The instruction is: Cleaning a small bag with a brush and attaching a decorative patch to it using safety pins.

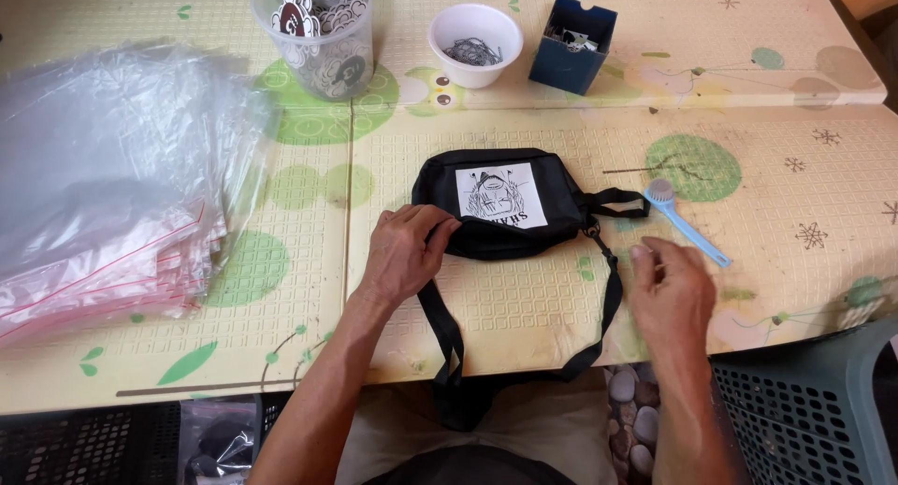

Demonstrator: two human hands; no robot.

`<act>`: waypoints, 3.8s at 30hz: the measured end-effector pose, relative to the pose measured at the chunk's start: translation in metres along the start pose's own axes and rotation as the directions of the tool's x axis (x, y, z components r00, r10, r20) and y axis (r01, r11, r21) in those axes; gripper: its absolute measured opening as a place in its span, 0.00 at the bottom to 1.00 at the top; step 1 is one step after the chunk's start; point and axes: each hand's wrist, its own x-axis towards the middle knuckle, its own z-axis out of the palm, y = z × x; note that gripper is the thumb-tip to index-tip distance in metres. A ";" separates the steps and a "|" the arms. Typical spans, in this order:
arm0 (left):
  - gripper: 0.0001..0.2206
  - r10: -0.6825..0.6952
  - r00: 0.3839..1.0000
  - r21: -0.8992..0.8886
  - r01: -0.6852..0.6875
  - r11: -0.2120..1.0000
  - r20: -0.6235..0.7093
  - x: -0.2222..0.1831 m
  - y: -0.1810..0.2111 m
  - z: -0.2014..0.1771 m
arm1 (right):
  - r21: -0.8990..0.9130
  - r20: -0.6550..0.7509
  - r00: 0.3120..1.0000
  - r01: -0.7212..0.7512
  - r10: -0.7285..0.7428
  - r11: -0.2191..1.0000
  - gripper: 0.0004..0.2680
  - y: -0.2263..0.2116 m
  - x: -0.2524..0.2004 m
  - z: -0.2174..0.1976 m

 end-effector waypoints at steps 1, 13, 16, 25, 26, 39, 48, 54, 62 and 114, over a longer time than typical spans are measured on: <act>0.05 -0.002 1.000 -0.003 0.002 1.000 0.004 -0.001 0.000 0.000 | -0.003 0.003 1.000 -0.003 0.003 1.000 0.08 -0.022 -0.003 -0.009; 0.07 -0.063 0.998 -0.043 0.063 0.997 0.013 0.001 0.003 -0.002 | 0.691 0.220 0.963 -0.266 0.154 0.672 0.05 -0.111 -0.003 -0.002; 0.07 -0.033 0.999 -0.040 0.033 0.999 0.000 0.003 0.003 -0.004 | 0.716 0.240 0.957 -0.287 0.161 0.636 0.05 -0.124 0.006 0.014; 0.06 0.005 1.000 -0.031 -0.005 1.000 0.000 0.002 0.006 -0.012 | 0.248 0.440 0.890 -0.248 0.120 0.936 0.20 -0.112 0.003 0.045; 0.06 -0.072 0.997 -0.169 0.077 0.983 0.039 0.002 0.005 -0.015 | 0.264 0.363 0.932 -0.103 0.000 0.959 0.15 -0.111 0.004 0.049; 0.17 -0.301 0.920 -0.486 0.389 0.783 0.252 0.006 0.004 -0.033 | 0.324 0.132 0.956 0.209 -0.263 0.923 0.04 -0.169 -0.022 0.050; 0.24 -0.286 0.908 -0.431 0.399 0.809 0.305 0.009 0.008 -0.042 | 0.007 0.166 0.934 0.319 -0.316 0.948 0.08 -0.211 -0.016 0.116; 0.26 -0.266 0.926 -0.392 0.356 0.848 0.267 0.007 -0.002 -0.030 | 0.116 0.088 0.942 0.312 -0.323 0.943 0.05 -0.205 -0.018 0.127; 0.24 -0.234 0.945 -0.313 0.299 0.902 0.229 0.012 0.006 -0.028 | 0.156 0.135 0.960 0.224 -0.245 0.962 0.06 -0.189 -0.006 0.070; 0.12 0.264 0.954 0.120 -0.282 0.952 0.142 0.019 0.027 0.052 | 0.224 0.016 0.979 0.193 -0.202 0.955 0.05 -0.117 0.003 0.035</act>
